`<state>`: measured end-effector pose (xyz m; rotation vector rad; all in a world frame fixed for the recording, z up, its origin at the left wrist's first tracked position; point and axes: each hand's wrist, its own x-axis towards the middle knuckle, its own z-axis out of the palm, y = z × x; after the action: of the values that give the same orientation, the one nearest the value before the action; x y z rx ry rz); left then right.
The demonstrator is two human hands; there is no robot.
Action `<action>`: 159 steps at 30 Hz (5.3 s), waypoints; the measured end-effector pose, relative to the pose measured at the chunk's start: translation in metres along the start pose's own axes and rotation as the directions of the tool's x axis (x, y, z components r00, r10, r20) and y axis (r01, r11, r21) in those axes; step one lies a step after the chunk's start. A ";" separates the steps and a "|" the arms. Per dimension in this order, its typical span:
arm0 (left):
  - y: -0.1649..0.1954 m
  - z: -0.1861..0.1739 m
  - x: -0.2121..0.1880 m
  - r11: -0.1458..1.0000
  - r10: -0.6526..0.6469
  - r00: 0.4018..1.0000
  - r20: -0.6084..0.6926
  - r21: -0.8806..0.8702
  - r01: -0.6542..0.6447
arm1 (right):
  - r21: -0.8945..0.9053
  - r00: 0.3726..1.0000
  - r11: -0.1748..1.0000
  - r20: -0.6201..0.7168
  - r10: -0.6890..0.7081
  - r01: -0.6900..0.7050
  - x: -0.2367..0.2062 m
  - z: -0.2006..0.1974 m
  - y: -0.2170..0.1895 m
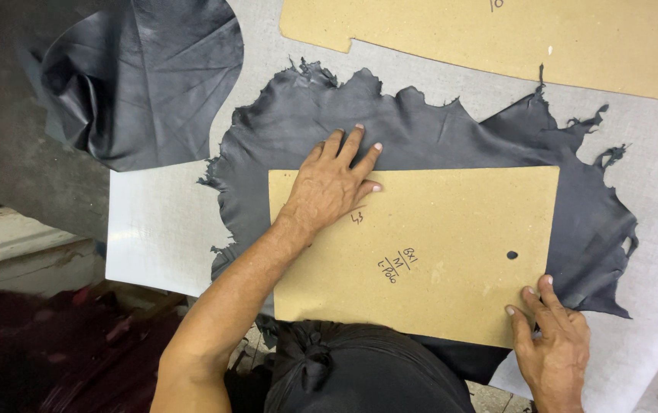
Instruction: The person places a cardboard template on a large sheet of black leather, traces the outline with a pen, and cuts along the marked line using a utility knife. The cut leather piece is removed, and the process is repeated to produce multiple identical pieces, which are then stacked on the table.
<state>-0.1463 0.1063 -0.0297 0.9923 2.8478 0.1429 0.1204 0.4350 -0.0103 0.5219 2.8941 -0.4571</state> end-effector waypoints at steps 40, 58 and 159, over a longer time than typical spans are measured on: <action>0.059 -0.009 -0.060 0.912 -0.267 0.927 0.263 -0.242 0.332 | 0.161 0.975 0.970 -0.161 -0.156 0.182 -0.003 0.004 0.015; 0.082 -0.007 -0.062 0.934 -0.275 0.874 0.400 -0.106 0.342 | 0.333 0.926 0.865 -0.144 -0.348 0.377 -0.014 0.001 0.069; 0.063 -0.034 -0.032 0.914 -0.384 0.802 0.458 0.067 0.399 | 0.355 0.953 0.919 -0.176 0.248 -0.173 -0.044 -0.003 -0.007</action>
<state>-0.0878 0.1344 0.0148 0.3388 2.5146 -0.0814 0.1581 0.4161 0.0036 0.9850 2.9232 -0.9203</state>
